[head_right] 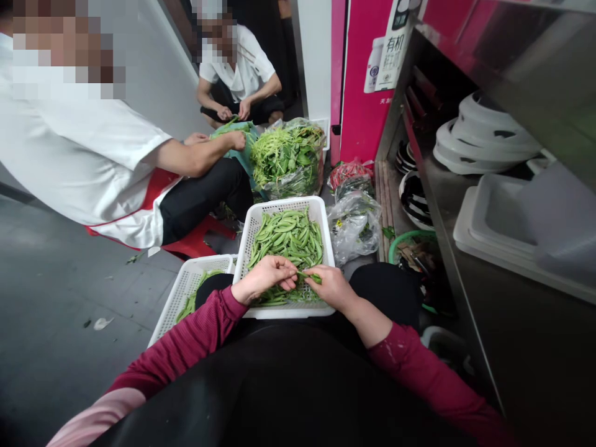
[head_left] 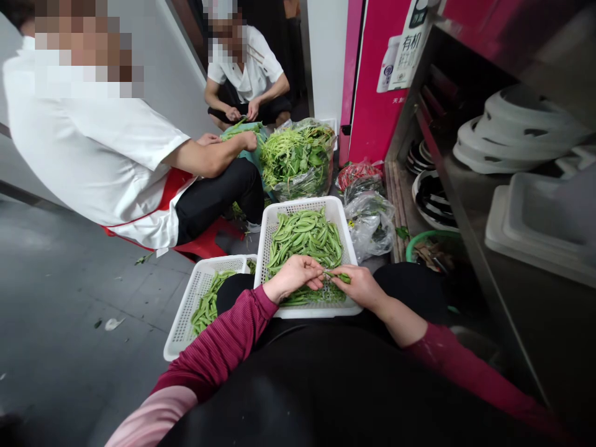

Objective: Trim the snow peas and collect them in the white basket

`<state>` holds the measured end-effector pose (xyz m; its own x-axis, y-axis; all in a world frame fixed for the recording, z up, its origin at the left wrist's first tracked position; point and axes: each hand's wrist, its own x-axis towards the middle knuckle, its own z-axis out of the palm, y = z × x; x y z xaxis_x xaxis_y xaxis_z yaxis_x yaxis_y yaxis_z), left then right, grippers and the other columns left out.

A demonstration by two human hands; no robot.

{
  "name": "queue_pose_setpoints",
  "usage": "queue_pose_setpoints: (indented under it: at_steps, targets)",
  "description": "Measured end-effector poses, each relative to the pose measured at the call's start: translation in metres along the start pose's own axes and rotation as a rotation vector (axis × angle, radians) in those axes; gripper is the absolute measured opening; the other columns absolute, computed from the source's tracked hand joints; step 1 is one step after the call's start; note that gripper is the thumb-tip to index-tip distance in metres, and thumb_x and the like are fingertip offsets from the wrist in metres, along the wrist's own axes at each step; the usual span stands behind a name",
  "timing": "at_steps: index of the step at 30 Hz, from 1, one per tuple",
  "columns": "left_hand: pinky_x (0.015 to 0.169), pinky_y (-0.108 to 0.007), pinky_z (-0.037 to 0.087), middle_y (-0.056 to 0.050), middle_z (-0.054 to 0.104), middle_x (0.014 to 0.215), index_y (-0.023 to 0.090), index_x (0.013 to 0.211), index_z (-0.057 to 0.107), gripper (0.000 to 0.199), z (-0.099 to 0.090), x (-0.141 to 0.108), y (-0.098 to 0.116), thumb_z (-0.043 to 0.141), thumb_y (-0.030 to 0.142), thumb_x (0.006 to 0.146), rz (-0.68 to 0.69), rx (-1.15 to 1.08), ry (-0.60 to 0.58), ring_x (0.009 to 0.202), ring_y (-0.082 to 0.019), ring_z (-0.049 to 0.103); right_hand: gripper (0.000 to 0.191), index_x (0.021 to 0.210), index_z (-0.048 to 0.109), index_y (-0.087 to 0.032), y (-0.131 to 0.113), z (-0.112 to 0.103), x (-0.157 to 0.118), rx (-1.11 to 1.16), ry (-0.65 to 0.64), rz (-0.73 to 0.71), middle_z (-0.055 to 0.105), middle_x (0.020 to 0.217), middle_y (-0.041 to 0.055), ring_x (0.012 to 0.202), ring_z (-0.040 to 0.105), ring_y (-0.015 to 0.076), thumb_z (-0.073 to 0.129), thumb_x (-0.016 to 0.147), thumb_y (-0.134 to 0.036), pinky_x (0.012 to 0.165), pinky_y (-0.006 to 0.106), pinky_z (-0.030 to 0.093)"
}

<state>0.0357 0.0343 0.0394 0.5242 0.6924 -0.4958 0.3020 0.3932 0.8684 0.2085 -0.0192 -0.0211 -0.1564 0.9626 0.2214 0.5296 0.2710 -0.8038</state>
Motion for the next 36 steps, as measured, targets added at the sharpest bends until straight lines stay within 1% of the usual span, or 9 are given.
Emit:
queue_pose_setpoints:
  at_steps: [8, 14, 16, 20, 25, 28, 30, 33, 36]
  targets:
    - [0.04, -0.019, 0.045, -0.002, 0.058, 0.057, 0.009, 0.071, 0.051, 0.012, 0.013, 0.006, -0.016, 0.058, 0.018, 0.069, -0.079, -0.204, -0.014, 0.043, -0.009, 0.055, 0.014, 0.081, 0.067, -0.024, -0.005, -0.002, -0.001, 0.177, 0.118, 0.057, 0.068, 0.083, 0.0032, 0.077, 0.062, 0.0198, 0.058, 0.071, -0.029, 0.074, 0.034, 0.047]
    - [0.041, -0.017, 0.042, 0.005, 0.05, 0.048, 0.011, 0.069, 0.048, 0.006, 0.014, 0.02, -0.059, 0.049, 0.006, 0.067, -0.242, 0.224, 0.044, 0.039, -0.006, 0.048, 0.025, 0.082, 0.066, -0.018, 0.0, -0.013, 0.003, 0.47, 0.27, 0.357, 0.066, 0.064, 0.0025, 0.04, 0.047, 0.0107, 0.06, 0.068, -0.037, 0.041, 0.025, 0.039]
    - [0.047, -0.018, 0.042, 0.004, 0.053, 0.057, 0.011, 0.077, 0.051, 0.018, 0.011, 0.017, -0.058, 0.052, 0.003, 0.061, -0.146, 0.388, 0.001, 0.045, -0.005, 0.049, 0.025, 0.082, 0.066, -0.018, 0.002, -0.017, 0.004, 0.537, 0.279, 0.374, 0.063, 0.058, 0.0008, 0.036, 0.042, 0.0091, 0.061, 0.067, -0.037, 0.037, 0.023, 0.034]
    - [0.061, -0.019, 0.042, 0.0, 0.056, 0.082, 0.015, 0.098, 0.052, 0.037, 0.01, 0.011, -0.03, 0.06, 0.016, 0.061, 0.247, 0.59, -0.006, 0.063, -0.007, 0.051, 0.026, 0.083, 0.066, -0.018, 0.004, -0.015, 0.006, 0.569, 0.234, 0.375, 0.06, 0.053, -0.0007, 0.035, 0.04, 0.0082, 0.063, 0.066, -0.037, 0.036, 0.022, 0.032]
    - [0.053, -0.018, 0.038, 0.001, 0.054, 0.062, 0.012, 0.079, 0.059, 0.029, 0.015, 0.013, -0.007, 0.034, 0.028, 0.081, 0.231, 0.676, -0.135, 0.05, -0.007, 0.045, 0.034, 0.096, 0.063, -0.019, 0.008, -0.011, 0.005, 0.486, 0.167, 0.342, 0.065, 0.072, 0.0031, 0.044, 0.05, 0.0117, 0.059, 0.069, -0.038, 0.043, 0.026, 0.042]
    - [0.057, -0.02, 0.038, -0.001, 0.056, 0.061, 0.013, 0.068, 0.059, 0.026, 0.009, 0.011, -0.004, 0.038, 0.023, 0.078, 0.31, 0.946, -0.027, 0.055, -0.01, 0.048, 0.033, 0.103, 0.061, -0.022, 0.003, -0.012, 0.002, 0.167, 0.295, 0.188, 0.064, 0.093, 0.0066, 0.081, 0.059, 0.0215, 0.058, 0.072, -0.033, 0.073, 0.034, 0.046]
    - [0.06, -0.023, 0.039, -0.004, 0.057, 0.063, 0.014, 0.066, 0.059, 0.021, 0.004, 0.007, 0.0, 0.042, 0.022, 0.074, 0.335, 1.201, 0.007, 0.059, -0.013, 0.051, 0.031, 0.106, 0.06, -0.025, -0.004, -0.012, -0.001, -0.041, 0.251, 0.01, 0.059, 0.107, 0.0066, 0.097, 0.053, 0.0223, 0.054, 0.076, -0.029, 0.085, 0.034, 0.04]
    - [0.063, -0.025, 0.039, -0.007, 0.059, 0.07, 0.014, 0.067, 0.06, 0.018, 0.001, -0.001, 0.008, 0.045, 0.024, 0.073, 0.426, 1.43, -0.107, 0.064, -0.016, 0.053, 0.023, 0.097, 0.063, -0.026, -0.011, -0.008, -0.003, -0.18, -0.013, -0.173, 0.061, 0.098, 0.0067, 0.089, 0.056, 0.02, 0.049, 0.08, -0.024, 0.079, 0.03, 0.042]
    - [0.064, -0.024, 0.039, -0.006, 0.058, 0.072, 0.015, 0.07, 0.059, 0.022, 0.006, -0.003, 0.009, 0.042, 0.026, 0.078, 0.609, 1.358, -0.1, 0.067, -0.014, 0.053, 0.016, 0.084, 0.066, -0.023, -0.01, -0.006, 0.0, -0.141, -0.016, -0.153, 0.06, 0.079, 0.0059, 0.075, 0.057, 0.0178, 0.052, 0.077, -0.022, 0.069, 0.028, 0.044]
